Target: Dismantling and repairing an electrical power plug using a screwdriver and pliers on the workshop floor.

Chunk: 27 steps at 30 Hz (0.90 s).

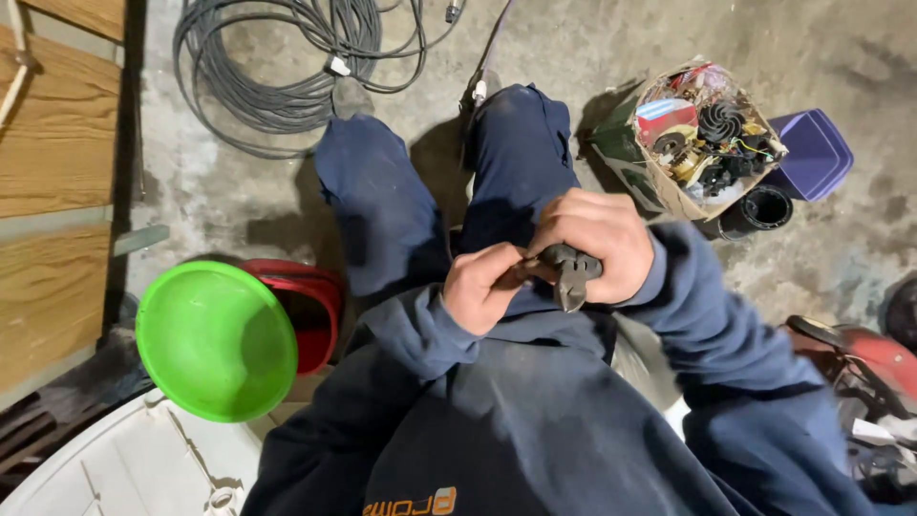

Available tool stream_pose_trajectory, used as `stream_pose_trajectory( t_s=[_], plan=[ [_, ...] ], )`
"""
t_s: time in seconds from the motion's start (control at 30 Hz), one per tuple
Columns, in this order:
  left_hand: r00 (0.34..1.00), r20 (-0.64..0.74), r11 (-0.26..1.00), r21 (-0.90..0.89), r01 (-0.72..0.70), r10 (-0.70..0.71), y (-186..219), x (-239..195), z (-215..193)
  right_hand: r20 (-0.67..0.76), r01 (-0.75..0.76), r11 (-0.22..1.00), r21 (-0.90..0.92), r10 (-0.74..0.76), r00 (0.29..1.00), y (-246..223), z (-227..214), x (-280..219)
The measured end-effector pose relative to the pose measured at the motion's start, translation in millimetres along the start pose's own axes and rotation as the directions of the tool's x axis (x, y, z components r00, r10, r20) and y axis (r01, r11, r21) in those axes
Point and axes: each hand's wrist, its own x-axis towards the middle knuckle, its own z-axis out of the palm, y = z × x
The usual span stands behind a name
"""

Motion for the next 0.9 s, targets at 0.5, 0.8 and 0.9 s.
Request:
stream_pose_trajectory(
  t_s=[0.5, 0.8, 0.9],
  plan=[
    [0.951, 0.258, 0.692, -0.655, 0.302, -0.171, -47.6, -0.2, 5.4, -0.031, -0.285, 0.953, 0.100, 0.290, 0.957, 17.8, -26.1, 9.5],
    [0.876, 0.283, 0.537, -0.703, 0.467, -0.391, -27.8, 26.3, -6.9, 0.180, -0.863, 0.467, 0.193, 0.847, 0.499, 21.8, 49.2, -106.8],
    [0.965, 0.022, 0.867, -0.433, 0.246, -0.262, -7.9, 40.6, -1.8, 0.091, -0.809, 0.586, -0.043, 0.809, 0.581, 22.3, 18.1, -88.7]
  ],
)
